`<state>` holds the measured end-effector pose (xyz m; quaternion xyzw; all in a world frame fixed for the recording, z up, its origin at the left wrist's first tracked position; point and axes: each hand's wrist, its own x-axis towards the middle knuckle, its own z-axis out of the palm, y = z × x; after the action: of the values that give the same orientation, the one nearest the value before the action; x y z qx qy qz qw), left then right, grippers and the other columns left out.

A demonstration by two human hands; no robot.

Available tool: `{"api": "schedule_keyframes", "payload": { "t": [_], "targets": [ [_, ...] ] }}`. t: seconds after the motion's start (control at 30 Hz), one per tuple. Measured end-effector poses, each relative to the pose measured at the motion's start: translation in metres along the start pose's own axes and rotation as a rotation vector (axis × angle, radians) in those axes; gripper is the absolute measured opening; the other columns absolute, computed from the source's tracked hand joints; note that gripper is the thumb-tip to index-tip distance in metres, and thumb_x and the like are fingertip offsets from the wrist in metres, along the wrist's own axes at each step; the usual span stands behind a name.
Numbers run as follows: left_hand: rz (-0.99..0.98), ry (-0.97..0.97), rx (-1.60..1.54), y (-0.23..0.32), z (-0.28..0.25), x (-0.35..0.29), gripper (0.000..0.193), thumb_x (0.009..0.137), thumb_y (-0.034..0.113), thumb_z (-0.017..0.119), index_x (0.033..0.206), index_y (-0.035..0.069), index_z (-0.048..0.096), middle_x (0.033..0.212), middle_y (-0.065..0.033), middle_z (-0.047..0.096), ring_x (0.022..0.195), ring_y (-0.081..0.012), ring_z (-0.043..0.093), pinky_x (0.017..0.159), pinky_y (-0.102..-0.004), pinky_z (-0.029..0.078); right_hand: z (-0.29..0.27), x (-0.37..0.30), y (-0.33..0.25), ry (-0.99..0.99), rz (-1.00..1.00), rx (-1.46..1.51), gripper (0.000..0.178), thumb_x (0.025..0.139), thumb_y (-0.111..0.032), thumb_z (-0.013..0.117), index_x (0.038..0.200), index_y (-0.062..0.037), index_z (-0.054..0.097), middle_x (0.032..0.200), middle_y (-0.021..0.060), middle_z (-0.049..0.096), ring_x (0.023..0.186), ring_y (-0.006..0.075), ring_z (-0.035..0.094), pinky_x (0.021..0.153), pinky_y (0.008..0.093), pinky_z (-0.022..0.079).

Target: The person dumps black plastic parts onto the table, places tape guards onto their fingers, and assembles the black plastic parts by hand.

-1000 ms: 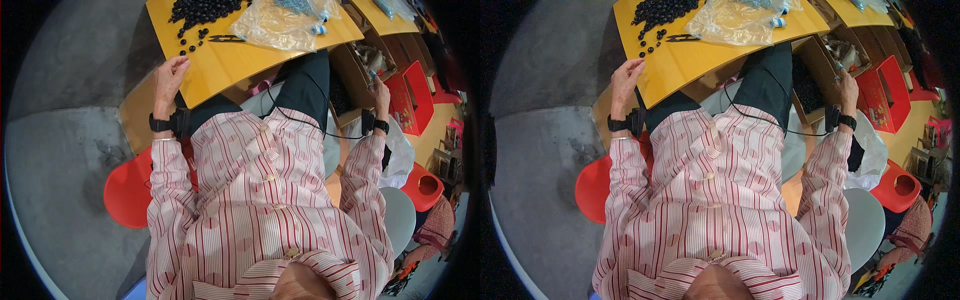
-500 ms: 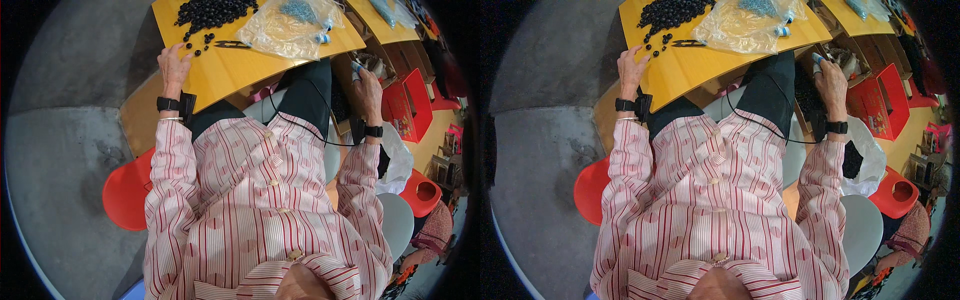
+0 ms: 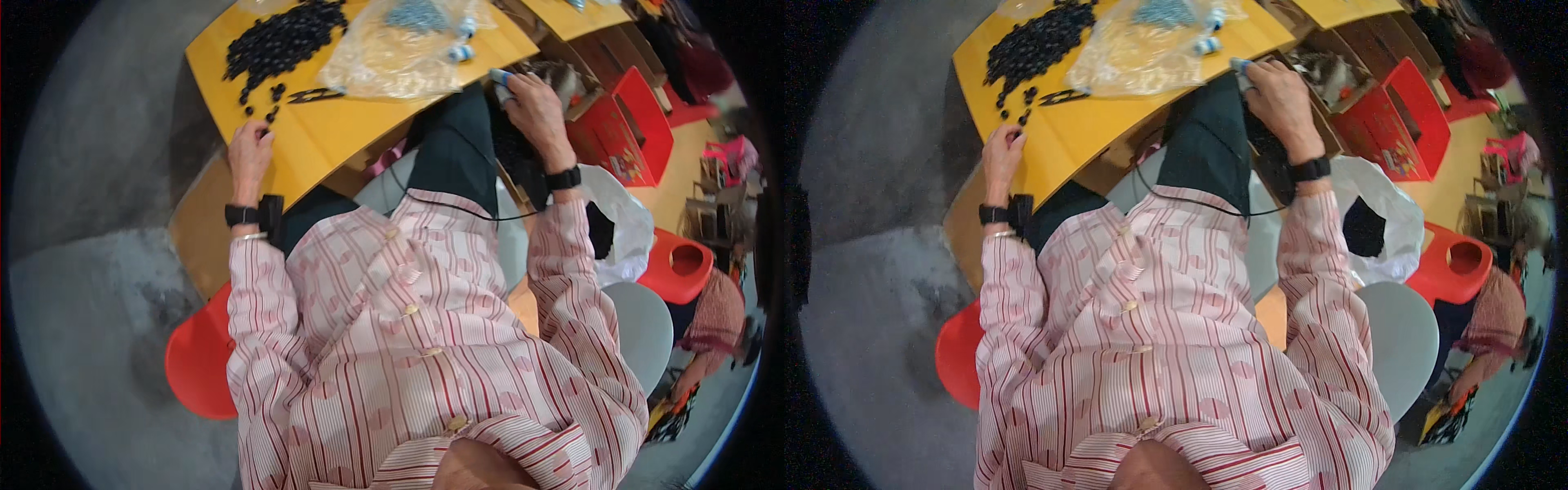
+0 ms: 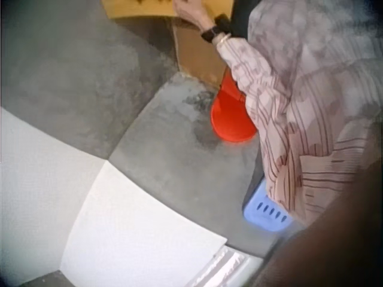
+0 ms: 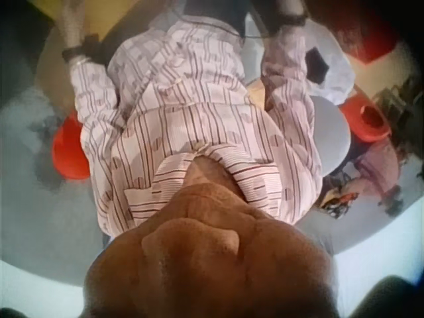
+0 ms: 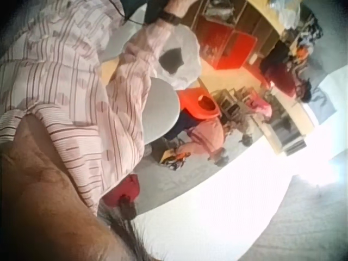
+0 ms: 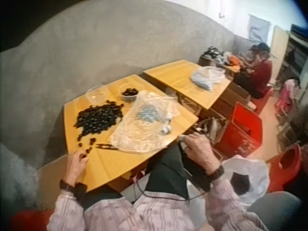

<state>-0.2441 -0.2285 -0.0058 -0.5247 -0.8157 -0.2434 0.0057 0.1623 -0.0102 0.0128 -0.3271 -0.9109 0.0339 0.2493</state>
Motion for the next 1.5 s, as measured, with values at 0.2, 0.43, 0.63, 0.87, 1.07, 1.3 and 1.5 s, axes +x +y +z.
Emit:
{"api": "schedule_keyframes", "payload": {
  "t": [0.2,0.43,0.63,0.87,1.07,1.3,1.5],
  "targets": [
    [-0.124,-0.098,-0.058,0.034,-0.005,-0.008,0.021,0.079,0.017,0.067,0.095,0.002,0.063,0.085,-0.0127,0.062,0.076,-0.0252,0.06,0.07,-0.0334,0.048,0.011,0.026,0.005,0.004,0.073,0.089,0.015,0.073,-0.005,0.056,0.087,-0.0001,0.055,0.085,0.0154,0.059,0.086,0.0343,0.056,0.072,0.0423,0.045],
    [-0.171,-0.133,-0.324,0.078,-0.003,-0.02,0.021,0.081,0.014,0.067,0.097,0.001,0.063,0.082,-0.0086,0.064,0.071,-0.0145,0.059,0.066,-0.0272,0.049,0.056,0.096,-0.002,0.061,-0.062,0.335,0.016,0.078,-0.013,0.06,0.091,-0.0036,0.059,0.08,0.0164,0.063,0.076,0.0365,0.061,0.064,0.0433,0.047],
    [-0.121,-0.202,-0.466,0.103,-0.005,-0.027,0.02,0.081,0.012,0.068,0.096,0.0,0.063,0.082,-0.0065,0.065,0.071,-0.0117,0.059,0.067,-0.0247,0.049,0.096,0.131,-0.031,-0.058,-0.091,0.247,0.013,0.078,-0.009,0.058,0.088,-0.0015,0.056,0.089,0.0132,0.068,0.082,0.0335,0.063,0.071,0.042,0.049],
    [-0.145,-0.238,-0.661,0.112,-0.014,-0.029,0.021,0.082,0.012,0.068,0.097,0.0,0.062,0.084,-0.0035,0.065,0.074,-0.009,0.058,0.07,-0.0228,0.048,0.115,0.141,-0.048,-0.042,-0.054,0.109,0.016,0.077,-0.01,0.057,0.092,-0.0058,0.057,0.087,0.0111,0.067,0.085,0.0336,0.062,0.071,0.0435,0.05],
    [-0.155,-0.346,-0.793,0.117,-0.017,-0.029,0.019,0.086,0.008,0.065,0.103,0.0,0.06,0.093,-0.0011,0.061,0.083,-0.0072,0.057,0.077,-0.0201,0.046,0.129,0.145,-0.059,-0.094,0.026,-0.069,0.026,0.077,-0.016,0.058,0.102,-0.0117,0.065,0.088,0.0136,0.067,0.089,0.0318,0.063,0.07,0.0463,0.051],
    [-0.174,-0.35,-0.804,0.115,-0.009,-0.034,0.019,0.084,0.009,0.066,0.1,0.0,0.061,0.088,-0.0011,0.062,0.077,-0.0072,0.057,0.073,-0.0209,0.047,0.123,0.138,-0.066,-0.086,0.045,-0.052,0.021,0.076,-0.018,0.06,0.093,-0.0081,0.069,0.093,0.0147,0.067,0.092,0.0351,0.062,0.075,0.0511,0.046],
    [-0.14,-0.308,-0.803,0.116,-0.004,-0.034,0.02,0.082,0.013,0.067,0.096,-0.001,0.063,0.081,-0.0013,0.063,0.071,-0.0075,0.057,0.067,-0.0222,0.048,0.114,0.141,-0.071,-0.279,0.143,-0.048,0.02,0.075,-0.018,0.061,0.088,-0.006,0.07,0.095,0.0156,0.067,0.096,0.0345,0.06,0.079,0.0503,0.044]
  ]
}}
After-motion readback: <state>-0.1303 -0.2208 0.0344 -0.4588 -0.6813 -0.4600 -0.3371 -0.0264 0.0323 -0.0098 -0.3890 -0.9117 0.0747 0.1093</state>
